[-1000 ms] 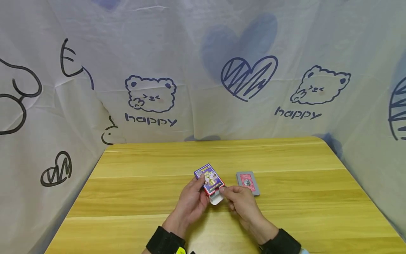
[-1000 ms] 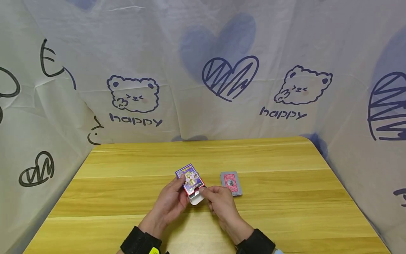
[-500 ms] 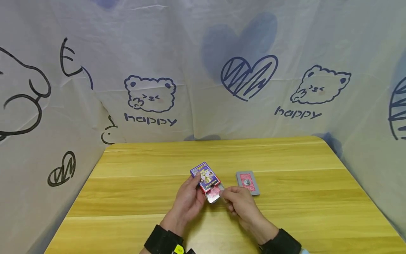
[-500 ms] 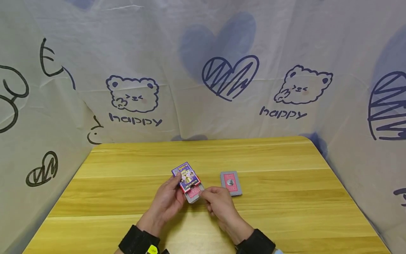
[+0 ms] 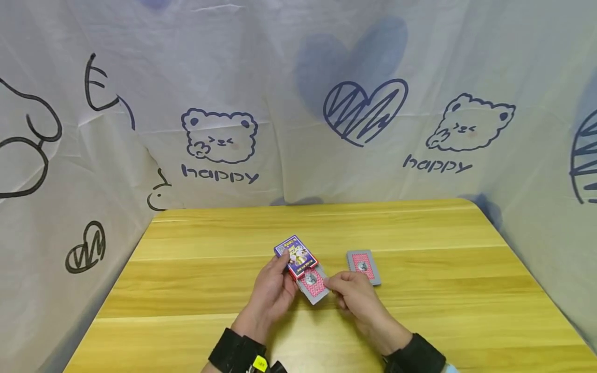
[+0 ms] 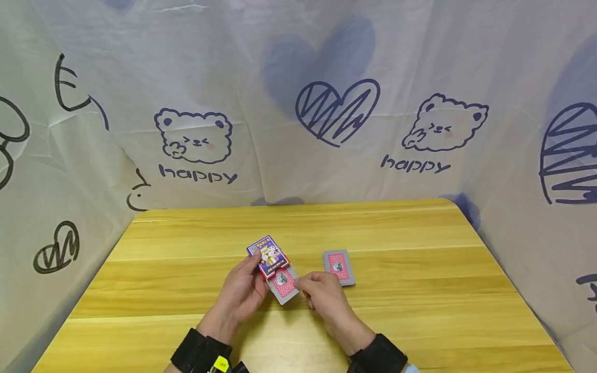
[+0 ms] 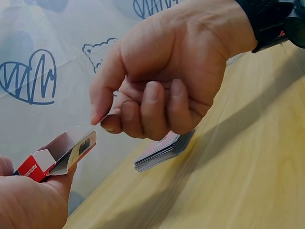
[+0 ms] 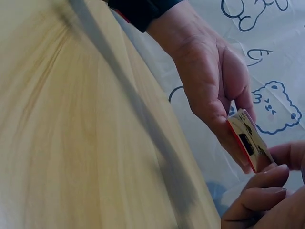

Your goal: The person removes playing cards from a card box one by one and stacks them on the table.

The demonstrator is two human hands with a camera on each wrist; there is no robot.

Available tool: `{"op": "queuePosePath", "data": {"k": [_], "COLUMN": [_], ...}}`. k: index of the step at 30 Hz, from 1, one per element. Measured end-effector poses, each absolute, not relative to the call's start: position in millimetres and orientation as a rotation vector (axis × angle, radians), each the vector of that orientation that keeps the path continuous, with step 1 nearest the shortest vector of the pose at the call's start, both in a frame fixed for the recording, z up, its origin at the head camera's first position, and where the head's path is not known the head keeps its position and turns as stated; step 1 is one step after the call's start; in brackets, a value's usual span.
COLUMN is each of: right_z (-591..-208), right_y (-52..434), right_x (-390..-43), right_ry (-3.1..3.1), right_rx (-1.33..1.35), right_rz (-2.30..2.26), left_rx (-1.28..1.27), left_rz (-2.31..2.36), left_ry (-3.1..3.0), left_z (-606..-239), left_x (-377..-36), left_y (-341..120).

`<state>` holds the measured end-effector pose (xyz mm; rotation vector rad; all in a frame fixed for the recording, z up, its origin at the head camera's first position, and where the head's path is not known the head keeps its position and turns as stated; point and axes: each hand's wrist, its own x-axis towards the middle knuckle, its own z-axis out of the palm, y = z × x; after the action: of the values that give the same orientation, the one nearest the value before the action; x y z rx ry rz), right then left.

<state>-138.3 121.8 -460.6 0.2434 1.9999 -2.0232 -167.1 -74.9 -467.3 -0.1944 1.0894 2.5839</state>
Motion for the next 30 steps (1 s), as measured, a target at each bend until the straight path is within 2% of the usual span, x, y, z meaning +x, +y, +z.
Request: {"op": "queuePosePath", "data": {"k": [13,30], "right_z": [-459,-453], "right_y": [126,149], "right_x": [-142,-151], "right_ry": [2.192,2.128], "right_rx": [0.23,-0.122], "right_rz": [-1.912,-1.775], "left_rx": [-0.194,-0.289], "left_rz": [2.57,2.639], "left_ry": [1.058,1.076], "left_z": [-468,-469], "left_x": [-167,-173], "left_y": [-76,-79]}}
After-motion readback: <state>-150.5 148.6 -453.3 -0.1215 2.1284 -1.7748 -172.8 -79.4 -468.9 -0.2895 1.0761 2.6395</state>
